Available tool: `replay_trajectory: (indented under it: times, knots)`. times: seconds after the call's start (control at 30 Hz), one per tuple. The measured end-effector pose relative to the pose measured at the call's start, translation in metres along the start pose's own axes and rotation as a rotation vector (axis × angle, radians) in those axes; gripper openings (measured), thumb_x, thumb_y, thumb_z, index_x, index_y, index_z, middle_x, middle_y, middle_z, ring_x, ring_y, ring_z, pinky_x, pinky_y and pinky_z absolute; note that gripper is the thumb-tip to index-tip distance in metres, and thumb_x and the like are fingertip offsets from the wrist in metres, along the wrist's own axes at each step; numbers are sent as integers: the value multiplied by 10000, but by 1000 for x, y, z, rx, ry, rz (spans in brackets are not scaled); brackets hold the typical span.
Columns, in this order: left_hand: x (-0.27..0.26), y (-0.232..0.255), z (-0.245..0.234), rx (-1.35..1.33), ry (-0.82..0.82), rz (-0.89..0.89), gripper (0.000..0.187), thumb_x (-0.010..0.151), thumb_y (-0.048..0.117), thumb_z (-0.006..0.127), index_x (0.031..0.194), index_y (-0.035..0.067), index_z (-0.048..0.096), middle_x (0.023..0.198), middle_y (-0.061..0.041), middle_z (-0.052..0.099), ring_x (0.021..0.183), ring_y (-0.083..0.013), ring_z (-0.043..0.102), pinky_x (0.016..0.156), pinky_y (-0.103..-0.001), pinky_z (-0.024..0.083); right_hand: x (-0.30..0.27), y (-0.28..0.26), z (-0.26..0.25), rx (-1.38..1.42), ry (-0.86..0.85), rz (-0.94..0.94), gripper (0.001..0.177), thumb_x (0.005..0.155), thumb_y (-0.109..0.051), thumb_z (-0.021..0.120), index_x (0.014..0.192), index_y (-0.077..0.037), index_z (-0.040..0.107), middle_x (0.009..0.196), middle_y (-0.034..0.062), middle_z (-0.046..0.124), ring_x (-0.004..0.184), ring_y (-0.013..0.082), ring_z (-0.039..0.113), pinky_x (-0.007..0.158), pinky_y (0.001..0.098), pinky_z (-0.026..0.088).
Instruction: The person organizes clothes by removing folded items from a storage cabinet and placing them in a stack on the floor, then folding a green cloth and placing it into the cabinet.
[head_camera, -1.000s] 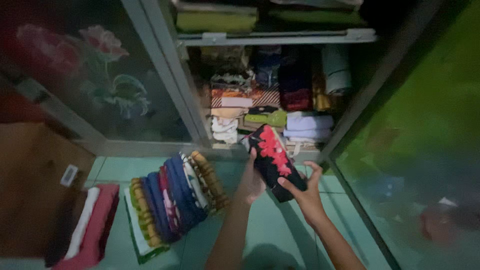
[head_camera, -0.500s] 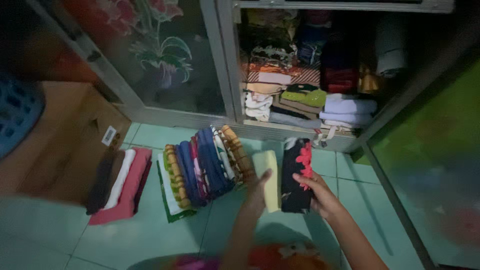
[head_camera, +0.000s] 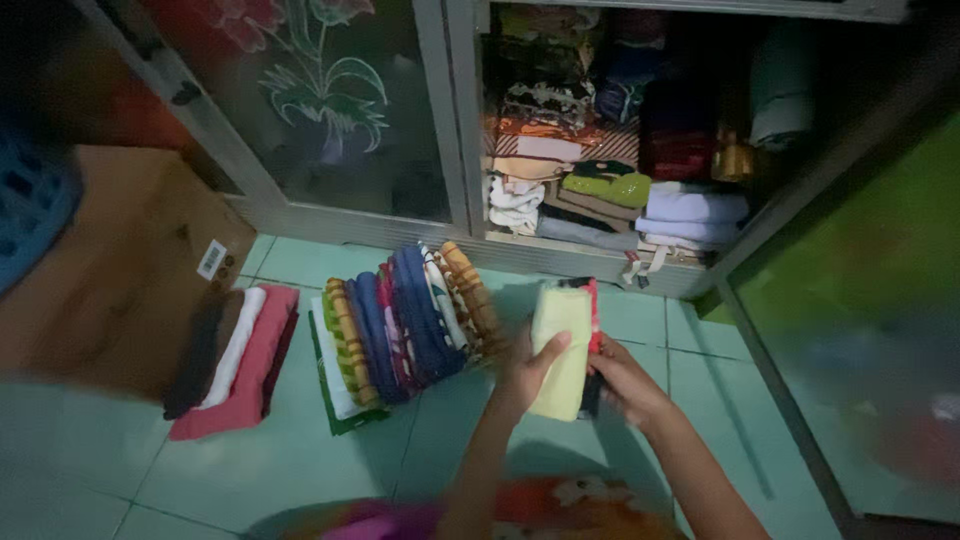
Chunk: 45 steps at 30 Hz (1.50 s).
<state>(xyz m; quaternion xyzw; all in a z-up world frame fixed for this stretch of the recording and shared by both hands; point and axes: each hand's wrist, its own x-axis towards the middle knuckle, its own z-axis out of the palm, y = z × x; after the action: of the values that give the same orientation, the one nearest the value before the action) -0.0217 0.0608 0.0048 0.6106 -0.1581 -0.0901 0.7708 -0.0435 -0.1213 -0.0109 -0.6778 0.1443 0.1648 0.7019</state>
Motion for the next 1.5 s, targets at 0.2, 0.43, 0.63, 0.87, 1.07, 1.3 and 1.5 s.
replay_trajectory:
  times: [0.2, 0.43, 0.63, 0.87, 1.07, 1.3, 1.5]
  knots:
    - [-2, -16, 14, 1, 128, -102, 547, 959, 391, 623, 1389, 71, 510, 1108, -71, 690, 953, -146, 697, 834, -316, 584, -5, -13, 6, 269, -96, 53, 452, 988, -270, 523, 1393, -74, 562, 1218, 84, 669, 1044, 157, 663, 872, 319, 570]
    - [49, -13, 38, -98, 40, 124, 571, 1008, 418, 664, 1367, -8, 538, 1154, -158, 672, 1012, -222, 670, 879, -355, 560, -4, -46, -12, 578, -21, -21, 607, 960, -474, 514, 1393, -50, 549, 1287, 145, 665, 1112, 254, 664, 934, 406, 554]
    - [106, -11, 106, -238, 181, -95, 640, 978, 367, 653, 1484, 63, 407, 1330, -105, 630, 1178, -167, 633, 977, -302, 513, -9, -80, -57, 249, 174, -265, 643, 854, -205, 727, 1448, -77, 517, 1284, 102, 680, 1085, 197, 675, 894, 359, 548]
    - [255, 58, 178, -250, 58, 376, 594, 957, 155, 721, 1420, 67, 359, 1287, -138, 580, 1126, -220, 630, 897, -340, 567, 23, -186, -112, 500, 397, -563, 572, 903, -288, 706, 1412, -86, 539, 1246, 78, 663, 1090, 194, 664, 902, 366, 549]
    - [360, 95, 196, -364, 194, 124, 715, 853, 223, 786, 1400, 109, 342, 1208, -152, 634, 1017, -220, 666, 831, -355, 581, 74, -189, -130, 1064, 329, -758, 473, 987, -484, 639, 1226, -83, 560, 1146, 57, 618, 1117, 235, 582, 998, 404, 516]
    - [324, 2, 107, -965, -131, -162, 397, 1053, 367, 599, 1352, 108, 629, 1066, -20, 712, 929, -137, 697, 813, -297, 588, 150, -183, -176, 1108, 441, -834, 378, 1022, -387, 656, 1223, -75, 588, 1142, 84, 641, 1102, 207, 645, 1079, 342, 520]
    - [237, -50, 72, -781, -80, -156, 420, 1115, 421, 594, 1361, 81, 590, 980, -34, 662, 837, -136, 649, 671, -290, 582, 178, -226, -189, 946, 585, -551, 560, 922, -466, 706, 1313, -74, 625, 1118, 138, 663, 894, 276, 591, 719, 396, 487]
